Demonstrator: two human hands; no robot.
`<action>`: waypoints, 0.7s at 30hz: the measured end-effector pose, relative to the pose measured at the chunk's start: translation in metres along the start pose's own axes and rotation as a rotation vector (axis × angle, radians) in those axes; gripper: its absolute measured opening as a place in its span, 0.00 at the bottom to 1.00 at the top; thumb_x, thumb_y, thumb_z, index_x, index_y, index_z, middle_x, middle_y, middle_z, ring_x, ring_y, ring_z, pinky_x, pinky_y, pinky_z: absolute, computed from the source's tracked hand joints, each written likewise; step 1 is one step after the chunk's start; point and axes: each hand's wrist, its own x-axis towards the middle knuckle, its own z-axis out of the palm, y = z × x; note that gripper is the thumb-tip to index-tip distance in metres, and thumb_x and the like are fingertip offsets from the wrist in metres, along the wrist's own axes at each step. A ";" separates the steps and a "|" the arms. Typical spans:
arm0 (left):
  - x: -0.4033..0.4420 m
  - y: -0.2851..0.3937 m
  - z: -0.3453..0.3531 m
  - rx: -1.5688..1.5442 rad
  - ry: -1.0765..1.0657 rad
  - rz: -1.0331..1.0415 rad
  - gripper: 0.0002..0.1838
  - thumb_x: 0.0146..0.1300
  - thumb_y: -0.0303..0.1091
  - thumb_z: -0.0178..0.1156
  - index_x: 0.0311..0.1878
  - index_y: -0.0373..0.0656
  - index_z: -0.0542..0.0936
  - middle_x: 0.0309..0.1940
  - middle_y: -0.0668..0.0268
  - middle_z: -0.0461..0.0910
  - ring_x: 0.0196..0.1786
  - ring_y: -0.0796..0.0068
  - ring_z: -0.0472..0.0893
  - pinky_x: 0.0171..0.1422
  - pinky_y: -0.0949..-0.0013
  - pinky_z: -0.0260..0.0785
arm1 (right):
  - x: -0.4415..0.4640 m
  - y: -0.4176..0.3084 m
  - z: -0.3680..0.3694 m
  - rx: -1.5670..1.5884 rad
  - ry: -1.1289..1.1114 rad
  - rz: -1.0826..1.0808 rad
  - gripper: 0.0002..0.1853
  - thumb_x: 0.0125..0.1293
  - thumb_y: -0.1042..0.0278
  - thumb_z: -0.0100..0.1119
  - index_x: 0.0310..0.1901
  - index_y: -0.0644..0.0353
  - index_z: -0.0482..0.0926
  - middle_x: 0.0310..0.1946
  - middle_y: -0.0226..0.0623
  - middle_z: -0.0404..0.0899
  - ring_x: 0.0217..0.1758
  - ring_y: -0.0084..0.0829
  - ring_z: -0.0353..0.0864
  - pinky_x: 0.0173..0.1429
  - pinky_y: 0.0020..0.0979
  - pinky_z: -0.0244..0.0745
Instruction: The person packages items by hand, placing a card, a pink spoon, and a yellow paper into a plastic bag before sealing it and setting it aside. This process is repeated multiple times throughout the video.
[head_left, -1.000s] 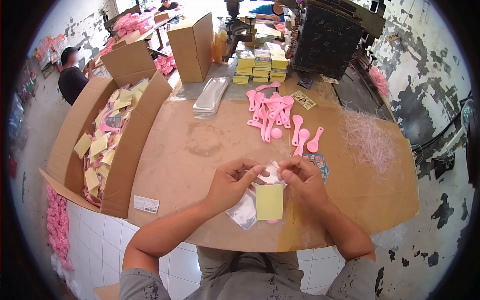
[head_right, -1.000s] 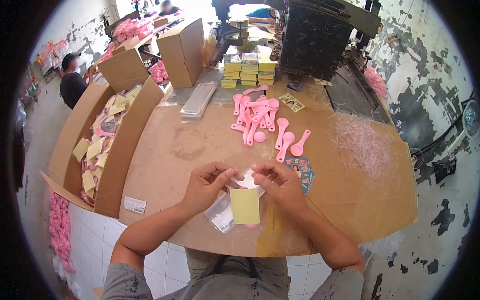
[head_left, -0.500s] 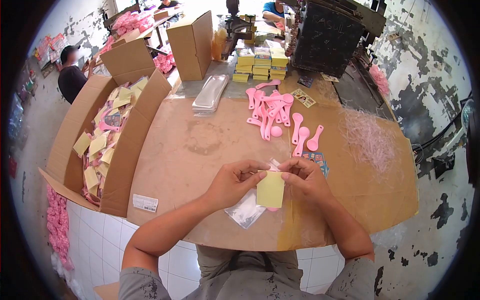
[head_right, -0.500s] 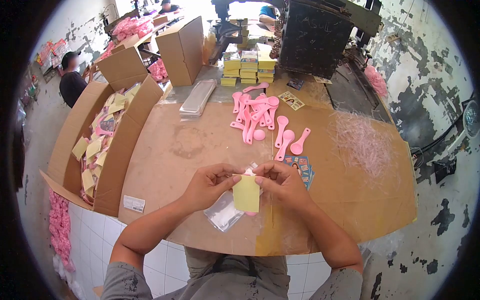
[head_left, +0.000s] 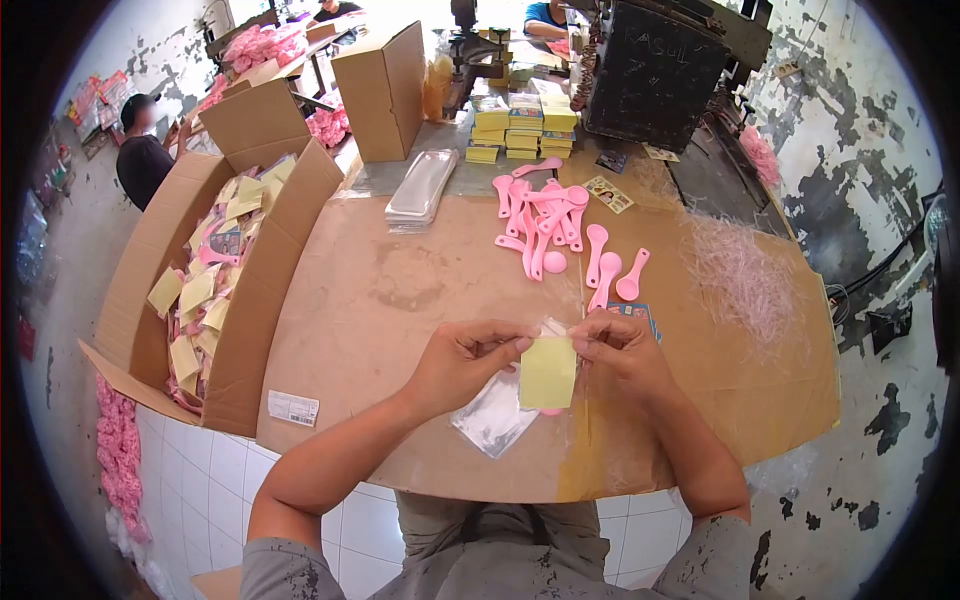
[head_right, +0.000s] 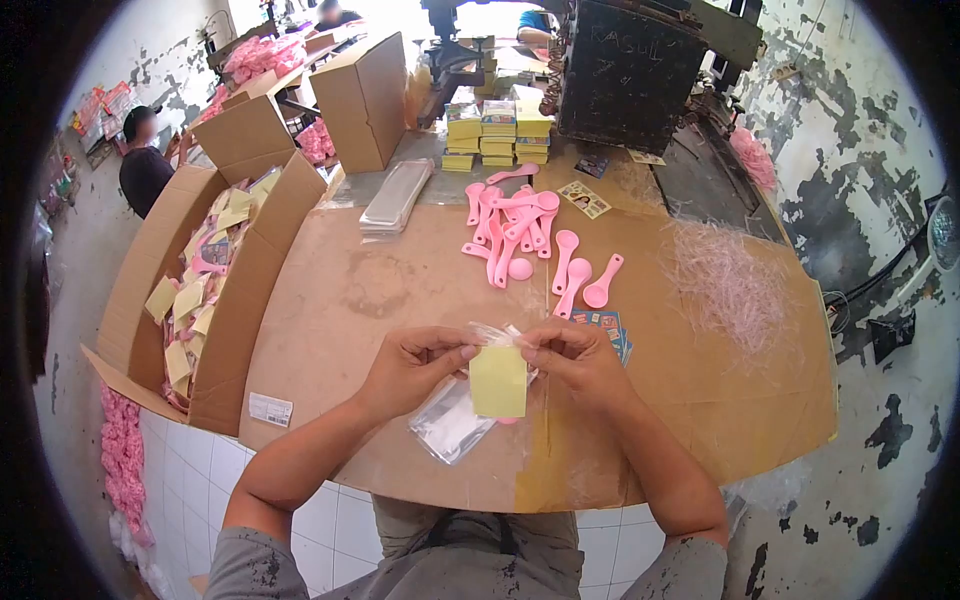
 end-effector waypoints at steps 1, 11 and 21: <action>0.000 0.001 -0.001 0.048 -0.010 0.004 0.11 0.75 0.27 0.65 0.56 0.33 0.86 0.45 0.62 0.89 0.45 0.80 0.87 0.49 0.73 0.83 | 0.000 0.002 -0.003 -0.021 -0.015 -0.018 0.08 0.71 0.78 0.66 0.49 0.66 0.87 0.43 0.32 0.86 0.42 0.20 0.85 0.45 0.25 0.80; 0.003 -0.007 -0.009 0.126 -0.078 0.128 0.10 0.74 0.25 0.64 0.54 0.34 0.87 0.46 0.62 0.90 0.44 0.81 0.86 0.50 0.74 0.81 | 0.002 0.005 -0.013 -0.100 -0.091 -0.084 0.08 0.71 0.79 0.64 0.48 0.65 0.89 0.45 0.31 0.84 0.46 0.19 0.82 0.50 0.25 0.78; 0.005 -0.008 -0.005 0.035 -0.045 -0.064 0.12 0.73 0.28 0.66 0.54 0.32 0.86 0.45 0.60 0.90 0.44 0.79 0.88 0.47 0.75 0.82 | 0.000 0.004 -0.009 -0.148 -0.068 0.021 0.09 0.72 0.75 0.68 0.51 0.68 0.86 0.43 0.32 0.88 0.44 0.20 0.86 0.49 0.24 0.83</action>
